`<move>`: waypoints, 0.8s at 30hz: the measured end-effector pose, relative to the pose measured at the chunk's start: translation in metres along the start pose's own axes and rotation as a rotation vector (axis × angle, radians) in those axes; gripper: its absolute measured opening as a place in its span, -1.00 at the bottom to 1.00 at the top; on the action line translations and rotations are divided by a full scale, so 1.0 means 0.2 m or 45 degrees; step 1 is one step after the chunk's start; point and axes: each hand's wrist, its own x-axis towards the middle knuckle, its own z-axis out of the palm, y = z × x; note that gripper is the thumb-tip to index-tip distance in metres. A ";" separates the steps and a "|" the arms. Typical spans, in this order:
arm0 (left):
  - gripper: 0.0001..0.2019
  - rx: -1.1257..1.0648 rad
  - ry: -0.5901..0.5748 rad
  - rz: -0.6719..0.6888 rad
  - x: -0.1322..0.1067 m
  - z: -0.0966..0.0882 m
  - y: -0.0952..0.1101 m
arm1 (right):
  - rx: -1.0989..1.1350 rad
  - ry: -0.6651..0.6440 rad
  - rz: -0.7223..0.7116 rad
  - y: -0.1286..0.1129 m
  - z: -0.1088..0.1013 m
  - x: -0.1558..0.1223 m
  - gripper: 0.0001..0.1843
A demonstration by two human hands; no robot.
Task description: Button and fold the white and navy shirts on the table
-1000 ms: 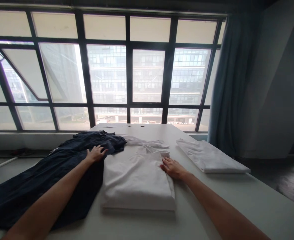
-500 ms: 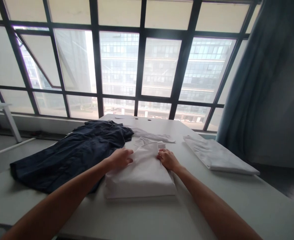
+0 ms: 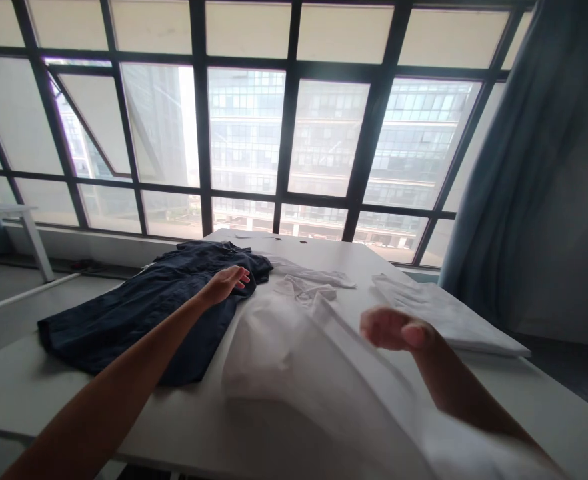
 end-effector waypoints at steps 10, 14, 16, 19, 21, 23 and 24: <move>-0.50 0.152 -0.515 0.684 -0.19 0.30 0.22 | -0.041 -0.056 -0.215 -0.14 0.09 0.11 -0.43; -0.50 0.210 -0.664 0.804 -0.26 0.37 0.32 | -0.089 -0.165 -0.341 -0.23 0.21 0.08 -0.54; -0.60 0.293 -0.655 0.795 -0.27 0.39 0.34 | -0.136 -0.256 -0.340 -0.25 0.24 0.08 -0.62; -0.76 0.486 -0.613 0.719 -0.26 0.39 0.35 | -0.259 -0.336 -0.283 -0.25 0.25 0.10 -0.72; -0.81 0.627 -0.590 0.635 -0.24 0.36 0.35 | -0.327 -0.369 -0.252 -0.23 0.20 0.11 -0.78; -0.78 0.755 -0.566 0.544 -0.23 0.31 0.35 | -0.383 -0.334 -0.224 -0.18 0.12 0.12 -0.80; -0.77 0.807 -0.573 0.487 -0.23 0.27 0.35 | -0.422 -0.279 -0.202 -0.15 0.06 0.12 -0.80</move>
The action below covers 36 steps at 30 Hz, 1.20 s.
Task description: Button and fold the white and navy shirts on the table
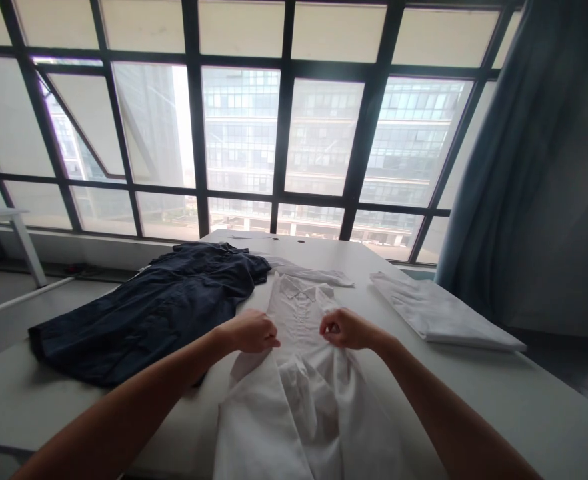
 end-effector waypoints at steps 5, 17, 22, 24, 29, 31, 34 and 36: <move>-0.77 -0.011 -0.313 -0.323 -0.09 -0.11 -0.08 | -0.290 0.196 0.320 0.24 -0.14 -0.10 -0.75; -0.59 -0.317 0.060 0.219 0.07 0.15 0.05 | 0.321 -0.337 -0.124 -0.12 0.09 -0.02 -0.59; -0.84 -0.343 0.013 0.130 0.09 0.15 0.06 | 0.217 -0.211 -0.140 -0.14 0.13 0.02 -0.90; -0.89 -0.337 0.020 0.138 0.09 0.14 0.07 | 0.245 -0.022 -0.104 -0.10 0.06 0.02 -0.84; -0.85 -0.326 0.013 0.119 0.08 0.14 0.07 | 0.426 1.405 0.369 0.26 -0.31 -0.10 -0.52; -0.84 -0.326 0.011 0.123 0.08 0.14 0.07 | 0.451 1.934 0.634 0.43 -0.43 -0.19 -0.45; -0.87 -0.331 0.009 0.145 0.09 0.15 0.07 | 0.330 1.932 0.802 0.56 -0.47 -0.29 -0.39; -0.90 -0.343 0.024 0.174 0.09 0.16 0.08 | 0.259 1.739 0.770 0.54 -0.41 -0.28 -0.49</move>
